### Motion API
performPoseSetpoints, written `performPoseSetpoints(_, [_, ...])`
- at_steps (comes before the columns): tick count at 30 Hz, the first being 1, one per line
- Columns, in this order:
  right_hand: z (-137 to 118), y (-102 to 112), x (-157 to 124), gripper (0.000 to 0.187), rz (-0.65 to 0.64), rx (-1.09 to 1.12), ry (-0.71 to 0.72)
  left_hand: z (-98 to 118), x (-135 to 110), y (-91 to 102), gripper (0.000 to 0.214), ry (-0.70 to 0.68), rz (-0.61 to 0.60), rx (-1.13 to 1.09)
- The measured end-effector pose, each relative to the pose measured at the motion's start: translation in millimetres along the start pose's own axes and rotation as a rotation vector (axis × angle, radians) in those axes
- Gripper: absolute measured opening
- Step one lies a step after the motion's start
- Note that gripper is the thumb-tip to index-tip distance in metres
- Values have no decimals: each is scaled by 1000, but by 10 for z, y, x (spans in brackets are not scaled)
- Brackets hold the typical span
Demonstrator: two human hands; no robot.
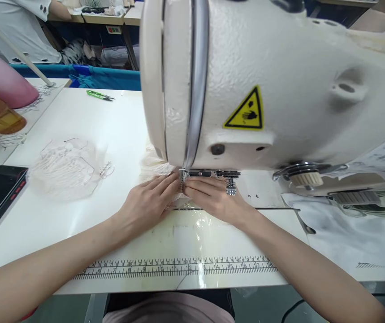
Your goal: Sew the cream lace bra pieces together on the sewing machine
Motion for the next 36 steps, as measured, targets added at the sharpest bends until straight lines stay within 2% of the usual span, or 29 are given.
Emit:
performPoseSetpoints(3, [6, 20, -5, 21, 54, -77, 25, 3, -14, -12, 35, -37, -3, -10])
performPoseSetpoints(8, [53, 117, -44, 18, 159, -173, -36, 0, -20, -29, 37, -55, -4, -27])
performPoseSetpoints(15, [93, 169, -92, 24, 60, -245, -165, -7, -3, -33, 35, -53, 27, -70])
performPoseSetpoints(19, [93, 191, -43, 18, 47, -264, -181, 0, 16, -19, 34, -62, 38, -38])
performPoseSetpoints(22, [106, 208, 3, 13, 74, -237, -185, -5, 29, -17, 34, -52, 36, -14])
performPoseSetpoints(26, [164, 157, 14, 14, 121, -54, -234, -31, 33, -35, 35, -35, 19, -13])
performPoseSetpoints(30, [146, 94, -20, 20, 165, -90, -178, 17, 9, -32, 34, -131, 38, 12])
performPoseSetpoints(32, [121, 49, -45, 25, 126, -142, -132, 51, -8, -28, 35, -178, 45, 31])
performPoseSetpoints(36, [57, 3, -85, 30, 50, -237, -65, 61, -30, -8, 37, -180, 49, 47])
Point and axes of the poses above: each hand's wrist, its own x-axis towards the middle knuckle, its own y-axis out of the back of the hand, z = x × y, the point moved 7 cm from there along x, towards the middle knuckle, and after that the axes turned 14 degrees about -x, right-handed, at the moved point
